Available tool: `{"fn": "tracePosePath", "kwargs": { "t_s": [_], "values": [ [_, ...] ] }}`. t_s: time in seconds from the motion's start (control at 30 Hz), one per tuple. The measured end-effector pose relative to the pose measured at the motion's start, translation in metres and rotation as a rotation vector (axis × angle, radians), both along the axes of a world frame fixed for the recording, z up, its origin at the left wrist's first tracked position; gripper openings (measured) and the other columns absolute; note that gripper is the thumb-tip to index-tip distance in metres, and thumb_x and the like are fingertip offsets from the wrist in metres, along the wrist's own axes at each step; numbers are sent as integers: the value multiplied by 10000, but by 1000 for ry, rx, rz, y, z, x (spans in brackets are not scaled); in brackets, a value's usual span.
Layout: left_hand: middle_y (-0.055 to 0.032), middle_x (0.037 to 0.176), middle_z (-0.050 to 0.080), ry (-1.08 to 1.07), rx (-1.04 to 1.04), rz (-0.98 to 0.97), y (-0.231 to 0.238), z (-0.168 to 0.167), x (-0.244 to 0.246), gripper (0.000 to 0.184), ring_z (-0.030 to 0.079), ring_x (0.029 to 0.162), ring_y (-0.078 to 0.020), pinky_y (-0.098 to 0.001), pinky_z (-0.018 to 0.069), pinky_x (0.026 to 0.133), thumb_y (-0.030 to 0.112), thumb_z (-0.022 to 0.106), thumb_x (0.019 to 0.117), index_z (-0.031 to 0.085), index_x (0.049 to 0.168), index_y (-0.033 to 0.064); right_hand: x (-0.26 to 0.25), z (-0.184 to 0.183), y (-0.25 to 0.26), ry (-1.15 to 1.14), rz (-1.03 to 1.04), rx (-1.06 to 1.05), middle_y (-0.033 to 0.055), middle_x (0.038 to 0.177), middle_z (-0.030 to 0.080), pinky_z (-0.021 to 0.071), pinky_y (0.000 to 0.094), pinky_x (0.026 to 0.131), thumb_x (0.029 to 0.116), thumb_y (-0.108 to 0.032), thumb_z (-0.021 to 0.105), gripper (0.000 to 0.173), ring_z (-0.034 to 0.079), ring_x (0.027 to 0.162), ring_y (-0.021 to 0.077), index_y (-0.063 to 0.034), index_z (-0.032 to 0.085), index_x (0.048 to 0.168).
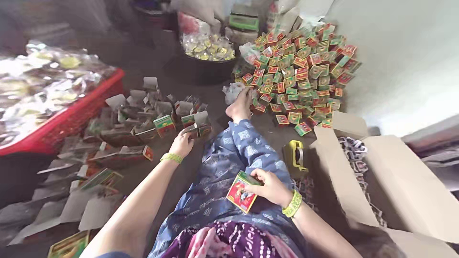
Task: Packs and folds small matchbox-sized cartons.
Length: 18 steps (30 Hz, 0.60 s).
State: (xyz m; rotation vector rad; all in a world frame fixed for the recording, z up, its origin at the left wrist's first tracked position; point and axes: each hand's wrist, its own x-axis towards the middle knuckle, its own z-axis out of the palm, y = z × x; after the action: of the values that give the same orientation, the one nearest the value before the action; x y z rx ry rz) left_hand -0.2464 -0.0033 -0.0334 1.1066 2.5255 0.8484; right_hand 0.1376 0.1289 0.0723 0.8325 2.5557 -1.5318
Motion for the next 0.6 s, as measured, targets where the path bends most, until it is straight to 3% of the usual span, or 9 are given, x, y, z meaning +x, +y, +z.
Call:
{"fn": "tracePosePath", "kwargs": {
  "t_s": [0.07, 0.13, 0.23, 0.3, 0.37, 0.43, 0.47, 0.53, 0.6],
  "values": [
    [-224, 1507, 492, 2, -17, 34, -1, -1, -1, 391, 468, 1412, -369, -516, 384, 1171, 176, 549, 1023, 590, 1367, -6, -3, 11, 6, -65, 8, -195, 77, 1034, 736, 597, 393, 891, 892, -390, 752, 490, 722, 945, 164, -62, 629, 1235],
    [-200, 1438, 564, 18, -1, 76, -6, 0, 6, 320, 522, 1366, -345, -517, 411, 1149, 150, 549, 1028, 645, 1300, 12, -10, 25, 15, -223, 40, -286, 101, 1027, 728, 598, 414, 861, 913, -368, 736, 468, 719, 924, 195, -45, 631, 1235],
    [-179, 1295, 665, 70, 102, 118, -22, 1, 24, 238, 611, 1258, -335, -532, 461, 1092, 94, 555, 1014, 718, 1173, 26, -28, 58, 52, -380, 14, -157, 165, 999, 724, 612, 476, 785, 966, -371, 691, 416, 724, 875, 272, -9, 660, 1169],
    [-200, 1183, 691, 74, 218, 127, -35, 1, 34, 219, 656, 1148, -351, -549, 499, 1027, 66, 572, 992, 695, 1158, -6, -41, 92, 96, -220, -222, 25, 180, 996, 725, 610, 495, 788, 962, -389, 670, 424, 723, 880, 292, 6, 686, 1114],
    [-201, 1134, 677, 65, 291, 87, -50, 3, 43, 271, 670, 1064, -334, -539, 530, 967, 57, 567, 980, 609, 1239, -12, -54, 140, 142, 219, -570, 13, 196, 1103, 688, 614, 445, 780, 1018, -307, 607, 427, 710, 907, 278, 37, 592, 1271],
    [-199, 1162, 674, 128, 376, -7, -65, 8, 52, 294, 652, 1100, -345, -543, 519, 985, 75, 541, 986, 627, 1255, -7, -56, 184, 180, 662, -758, -32, 191, 1235, 637, 622, 415, 783, 1091, -291, 409, 453, 715, 919, 251, 21, 429, 1419],
    [-187, 1160, 682, 196, 426, -51, -72, 12, 56, 292, 639, 1125, -354, -548, 499, 1005, 105, 508, 987, 671, 1213, 16, -54, 200, 189, 790, -806, -62, 183, 1304, 604, 620, 418, 803, 1098, -322, 367, 482, 714, 956, 253, -16, 361, 1472],
    [-166, 1134, 678, 320, 505, -122, -83, 25, 63, 326, 620, 1132, -350, -535, 475, 1013, 148, 449, 976, 751, 1076, 77, -49, 210, 185, 836, -818, -72, 163, 1364, 580, 618, 423, 828, 1090, -351, 404, 510, 712, 1009, 256, -57, 341, 1501],
    [-127, 1093, 669, 390, 561, -191, -92, 40, 68, 317, 603, 1113, -288, -461, 469, 1004, 174, 443, 978, 755, 976, 115, -41, 187, 162, 698, -726, -15, 156, 1290, 618, 620, 438, 822, 1068, -299, 504, 458, 710, 996, 258, -41, 426, 1438]
  ]
}}
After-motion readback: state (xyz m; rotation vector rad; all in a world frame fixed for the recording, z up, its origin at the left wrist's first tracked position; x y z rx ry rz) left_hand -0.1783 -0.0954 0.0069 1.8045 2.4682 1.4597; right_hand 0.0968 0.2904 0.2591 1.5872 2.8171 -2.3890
